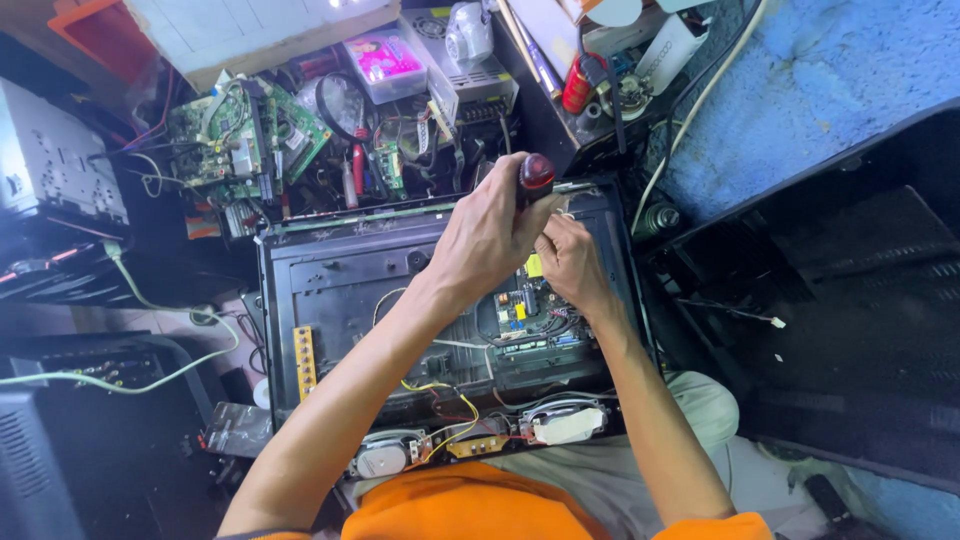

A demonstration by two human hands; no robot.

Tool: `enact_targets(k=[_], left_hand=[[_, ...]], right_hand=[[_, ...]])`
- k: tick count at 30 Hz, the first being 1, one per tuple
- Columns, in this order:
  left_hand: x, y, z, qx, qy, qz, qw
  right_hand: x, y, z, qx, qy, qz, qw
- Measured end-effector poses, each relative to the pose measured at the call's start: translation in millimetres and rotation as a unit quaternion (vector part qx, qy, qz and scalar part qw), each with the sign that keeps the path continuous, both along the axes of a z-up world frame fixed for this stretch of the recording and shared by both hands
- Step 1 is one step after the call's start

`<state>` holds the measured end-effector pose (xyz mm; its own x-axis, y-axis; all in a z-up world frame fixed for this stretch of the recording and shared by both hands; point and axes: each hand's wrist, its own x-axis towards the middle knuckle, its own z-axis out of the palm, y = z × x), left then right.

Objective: Repairing the internal wiring and components of a disassembled television

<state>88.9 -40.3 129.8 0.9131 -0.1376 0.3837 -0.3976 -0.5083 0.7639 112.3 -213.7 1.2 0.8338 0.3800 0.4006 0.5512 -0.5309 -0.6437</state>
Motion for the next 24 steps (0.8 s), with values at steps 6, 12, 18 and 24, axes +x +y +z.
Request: enact_targets(k=[6, 12, 18, 24], left_hand=[[0.6, 3.4, -2.6, 0.006, 0.010, -0.001, 1.000], [2.5, 2.1, -0.4, -0.007, 0.007, -0.002, 1.000], [6.2, 1.4, -6.8, 0.000, 0.020, -0.016, 1.000], [8.7, 7.4, -4.8, 0.030, 0.037, -0.053, 0.997]], right_hand=[[-2.9, 6.9, -8.1, -0.043, -0.078, -0.020, 0.996], [-1.8, 4.9, -17.9, -0.047, -0.092, -0.041, 0.994], [-7.9, 13.4, 3.2, -0.049, -0.104, -0.037, 0.993], [-2.9, 8.8, -18.0, -0.050, -0.118, -0.043, 0.991]])
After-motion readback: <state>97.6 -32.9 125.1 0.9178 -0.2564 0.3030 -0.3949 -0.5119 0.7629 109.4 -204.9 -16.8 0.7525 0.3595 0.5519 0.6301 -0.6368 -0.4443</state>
